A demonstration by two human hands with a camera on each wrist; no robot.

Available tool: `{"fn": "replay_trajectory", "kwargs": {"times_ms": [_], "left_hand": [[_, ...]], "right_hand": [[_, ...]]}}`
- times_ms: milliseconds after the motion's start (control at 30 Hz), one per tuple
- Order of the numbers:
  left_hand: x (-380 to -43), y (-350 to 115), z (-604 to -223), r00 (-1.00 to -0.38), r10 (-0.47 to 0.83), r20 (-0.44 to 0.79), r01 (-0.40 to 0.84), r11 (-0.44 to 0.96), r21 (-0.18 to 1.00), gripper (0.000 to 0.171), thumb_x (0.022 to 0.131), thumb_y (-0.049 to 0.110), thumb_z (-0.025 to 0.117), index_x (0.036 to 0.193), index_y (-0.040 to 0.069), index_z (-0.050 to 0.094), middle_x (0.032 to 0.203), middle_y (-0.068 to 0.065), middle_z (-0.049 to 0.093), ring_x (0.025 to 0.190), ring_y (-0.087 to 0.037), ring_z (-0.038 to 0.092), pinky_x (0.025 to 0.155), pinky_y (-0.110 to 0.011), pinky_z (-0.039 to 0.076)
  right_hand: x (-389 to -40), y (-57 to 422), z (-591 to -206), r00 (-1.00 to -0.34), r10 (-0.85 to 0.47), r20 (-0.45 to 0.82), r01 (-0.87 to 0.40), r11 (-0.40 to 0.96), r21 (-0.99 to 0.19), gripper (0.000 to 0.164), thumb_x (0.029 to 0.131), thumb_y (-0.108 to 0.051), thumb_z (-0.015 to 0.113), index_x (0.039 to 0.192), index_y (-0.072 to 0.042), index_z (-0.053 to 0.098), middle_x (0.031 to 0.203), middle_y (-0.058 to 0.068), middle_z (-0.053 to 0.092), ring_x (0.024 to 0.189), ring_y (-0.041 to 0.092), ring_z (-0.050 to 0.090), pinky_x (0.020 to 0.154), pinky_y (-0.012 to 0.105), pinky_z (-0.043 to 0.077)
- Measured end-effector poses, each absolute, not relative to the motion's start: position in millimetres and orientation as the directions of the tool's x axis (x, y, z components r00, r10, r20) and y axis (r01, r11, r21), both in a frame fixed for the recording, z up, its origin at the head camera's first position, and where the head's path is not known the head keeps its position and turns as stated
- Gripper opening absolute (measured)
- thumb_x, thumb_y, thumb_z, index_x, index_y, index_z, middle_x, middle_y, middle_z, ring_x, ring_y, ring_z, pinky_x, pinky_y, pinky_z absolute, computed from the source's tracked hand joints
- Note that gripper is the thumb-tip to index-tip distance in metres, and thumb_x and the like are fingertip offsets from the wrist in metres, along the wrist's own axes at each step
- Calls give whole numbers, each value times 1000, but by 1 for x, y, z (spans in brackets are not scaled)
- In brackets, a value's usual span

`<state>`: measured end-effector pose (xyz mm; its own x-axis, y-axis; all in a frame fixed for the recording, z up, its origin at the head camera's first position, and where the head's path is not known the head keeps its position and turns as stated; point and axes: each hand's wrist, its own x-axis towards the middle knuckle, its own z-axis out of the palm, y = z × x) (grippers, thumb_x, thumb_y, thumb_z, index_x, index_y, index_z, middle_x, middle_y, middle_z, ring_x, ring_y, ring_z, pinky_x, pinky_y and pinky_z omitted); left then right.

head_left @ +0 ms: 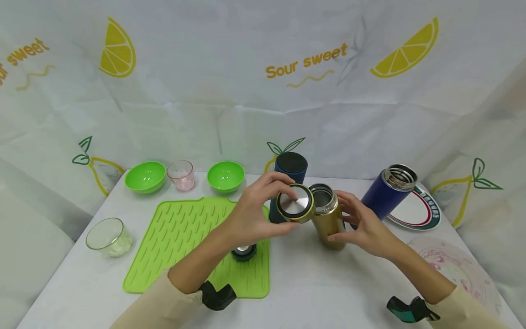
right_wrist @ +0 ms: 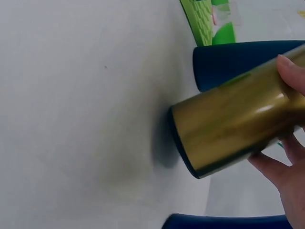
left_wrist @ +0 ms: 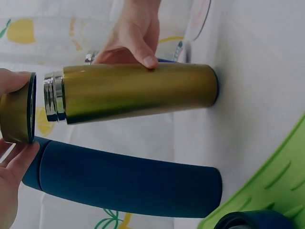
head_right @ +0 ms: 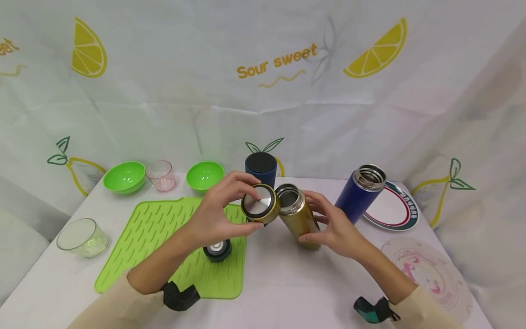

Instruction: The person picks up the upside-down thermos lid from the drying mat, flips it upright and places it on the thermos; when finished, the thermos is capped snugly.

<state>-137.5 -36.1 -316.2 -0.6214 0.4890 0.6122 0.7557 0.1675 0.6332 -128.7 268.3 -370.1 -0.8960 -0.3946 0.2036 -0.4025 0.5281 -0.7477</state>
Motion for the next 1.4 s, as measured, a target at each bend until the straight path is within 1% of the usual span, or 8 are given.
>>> {"fn": "replay_trajectory", "kwargs": {"times_ms": [200,333,400,633,967,1133,1200,1400], "left_hand": [[-137,-30,-318,-641,504,579,717,124,686,40,73,11,90,107,9,68,130,-7,57,121,-20,63,100,-29,58],[-136,-25,-320,-660,515,547,689,123,715,41,74,12,90,108,12,67,131,-5,56,125,-20,61,100,-32,58],[-136,-23,-321,-666,521,534,679,129,723,41,74,13,90,108,12,67,131,-5,56,126,-20,60,100,-33,58],[-135,-18,-328,-678,543,496,659,149,738,42,75,16,91,109,14,65,130,-2,54,123,-18,60,96,-32,59],[-135,-20,-327,-681,547,486,658,167,734,41,77,16,89,110,14,64,132,-2,54,125,-19,59,95,-33,60],[-135,-23,-322,-645,589,487,700,200,685,40,80,14,87,113,15,64,139,-1,58,131,-17,59,94,-27,59],[-134,-24,-319,-620,611,492,730,220,647,40,80,14,86,114,15,64,142,-2,59,132,-16,59,94,-25,58],[-133,-23,-310,-618,623,479,735,241,634,46,77,28,91,114,15,68,134,-2,62,122,-14,63,91,-17,57]], "right_hand": [[-131,273,-363,-863,-488,133,-413,528,-742,92,75,-18,91,152,-18,40,148,13,56,127,-13,52,104,36,57],[-132,273,-361,-837,-538,102,-426,524,-738,90,75,-23,91,151,-20,43,148,9,56,133,11,60,104,49,55],[-133,273,-360,-823,-560,94,-437,517,-736,89,76,-24,91,151,-22,43,148,8,57,134,14,59,104,54,53],[-132,271,-359,-807,-584,86,-441,499,-746,88,77,-24,90,151,-21,43,149,9,55,129,-16,47,105,56,51],[-132,273,-360,-807,-584,89,-452,514,-729,86,77,-25,90,150,-22,44,148,8,57,130,-4,55,100,54,56],[-133,273,-360,-803,-590,85,-453,510,-731,86,77,-25,90,149,-20,44,146,8,57,129,-5,54,99,52,57],[-133,274,-360,-802,-593,76,-447,510,-735,85,78,-25,89,150,-20,44,147,8,56,131,0,56,100,52,57],[-133,274,-360,-801,-596,53,-430,513,-743,84,79,-24,88,150,-20,43,148,10,55,134,35,58,102,56,54]]}}
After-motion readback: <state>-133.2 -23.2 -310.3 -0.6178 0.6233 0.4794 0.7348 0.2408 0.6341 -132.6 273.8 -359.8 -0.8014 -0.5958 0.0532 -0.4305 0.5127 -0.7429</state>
